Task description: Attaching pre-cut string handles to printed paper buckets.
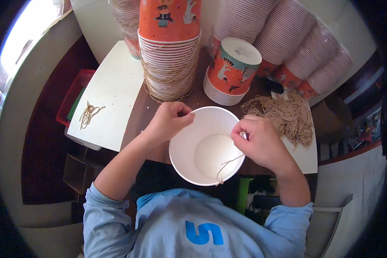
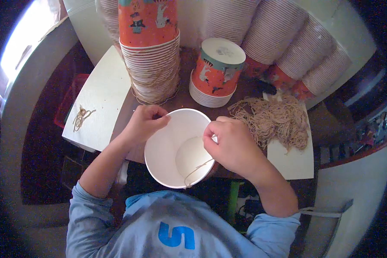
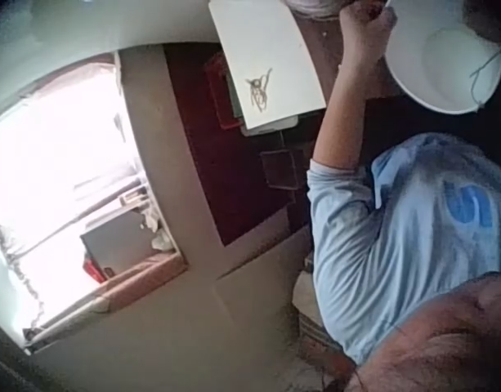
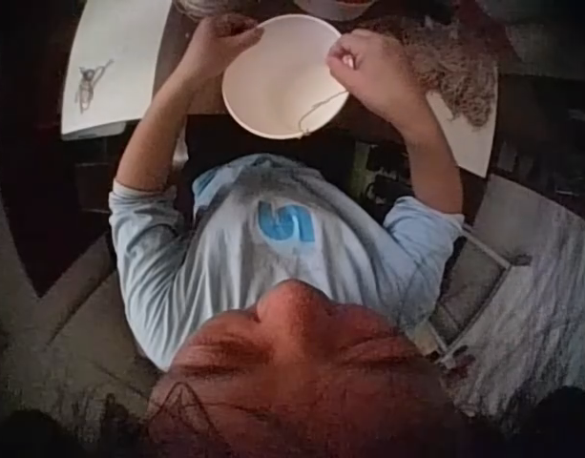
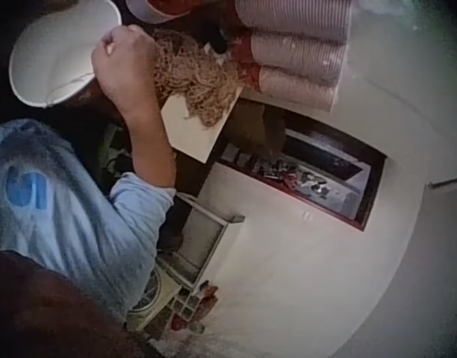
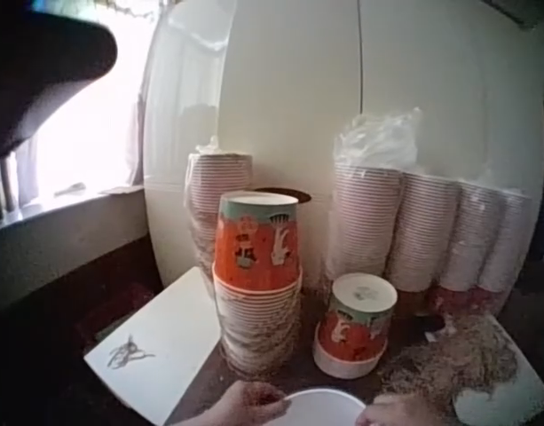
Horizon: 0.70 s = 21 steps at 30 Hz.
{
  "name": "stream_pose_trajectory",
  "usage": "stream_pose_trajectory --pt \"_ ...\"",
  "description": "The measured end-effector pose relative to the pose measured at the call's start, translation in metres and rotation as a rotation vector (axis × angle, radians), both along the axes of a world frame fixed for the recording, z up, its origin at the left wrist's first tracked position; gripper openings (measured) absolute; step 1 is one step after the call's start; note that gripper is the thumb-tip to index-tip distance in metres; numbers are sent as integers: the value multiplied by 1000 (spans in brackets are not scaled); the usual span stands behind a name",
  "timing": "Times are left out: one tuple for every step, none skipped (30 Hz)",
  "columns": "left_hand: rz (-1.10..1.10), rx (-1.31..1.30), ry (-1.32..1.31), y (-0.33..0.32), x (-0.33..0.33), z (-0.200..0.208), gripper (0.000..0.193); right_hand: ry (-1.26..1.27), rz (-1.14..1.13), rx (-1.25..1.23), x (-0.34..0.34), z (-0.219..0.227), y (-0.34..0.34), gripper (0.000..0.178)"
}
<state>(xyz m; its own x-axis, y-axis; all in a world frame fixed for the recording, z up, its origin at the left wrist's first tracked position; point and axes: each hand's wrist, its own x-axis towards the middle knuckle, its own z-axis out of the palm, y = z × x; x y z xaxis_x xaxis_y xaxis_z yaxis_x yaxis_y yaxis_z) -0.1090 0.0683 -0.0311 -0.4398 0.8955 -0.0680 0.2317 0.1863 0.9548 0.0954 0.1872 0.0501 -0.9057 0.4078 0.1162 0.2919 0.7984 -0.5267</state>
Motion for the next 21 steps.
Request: stream_pose_trajectory --pt "14 -19 91 1 1 1 22 -1 -9 -27 0 0 0 10" --pt "14 -19 91 2 3 4 22 -1 -9 -26 0 0 1 10" --pt "36 -59 151 3 6 9 24 -9 -9 -17 0 0 2 10" --pt "59 -99 210 4 8 13 26 -17 -9 -8 0 0 3 9" --pt "62 -99 210 4 10 16 26 -17 -6 -8 0 -1 4 9" --pt "56 -132 279 6 12 17 28 -1 19 17 -1 -2 6 9" --pt "50 -166 348 6 13 18 31 15 45 41 -3 -5 9 9" --pt "52 -168 348 4 13 19 31 16 47 40 -5 -9 14 9" --pt "3 -137 417 3 15 20 32 23 66 62 -4 -13 22 9" --pt "-47 -106 484 3 15 20 34 30 84 83 -6 -19 31 9" --pt "-52 -104 486 1 13 21 34 32 78 84 -7 -25 40 9" --pt "-58 -90 342 -1 12 22 36 10 103 84 -6 -30 49 9" --pt "-66 -78 198 -5 10 22 39 -11 125 82 -8 -35 55 9" --pt "-78 -78 202 -7 7 18 39 -8 114 81 -11 -39 60 9" --pt "-66 -40 108 -11 6 11 38 3 102 40 -14 -43 63 9" --pt "-56 -2 14 -14 7 7 38 15 89 0 -16 -45 63 9" --pt "-70 -6 17 -18 11 4 38 18 75 -3 -16 -44 58 9" --pt "-17 21 -41 -22 16 0 35 95 52 63 -20 -41 49 9" --pt "39 46 -99 -24 18 -3 32 170 31 128 -24 -37 39 9" --pt "35 40 -98 -25 19 -1 32 215 71 157 -27 -33 31 10" --pt "72 21 -256 -29 20 4 30 215 71 148 -30 -30 22 10"
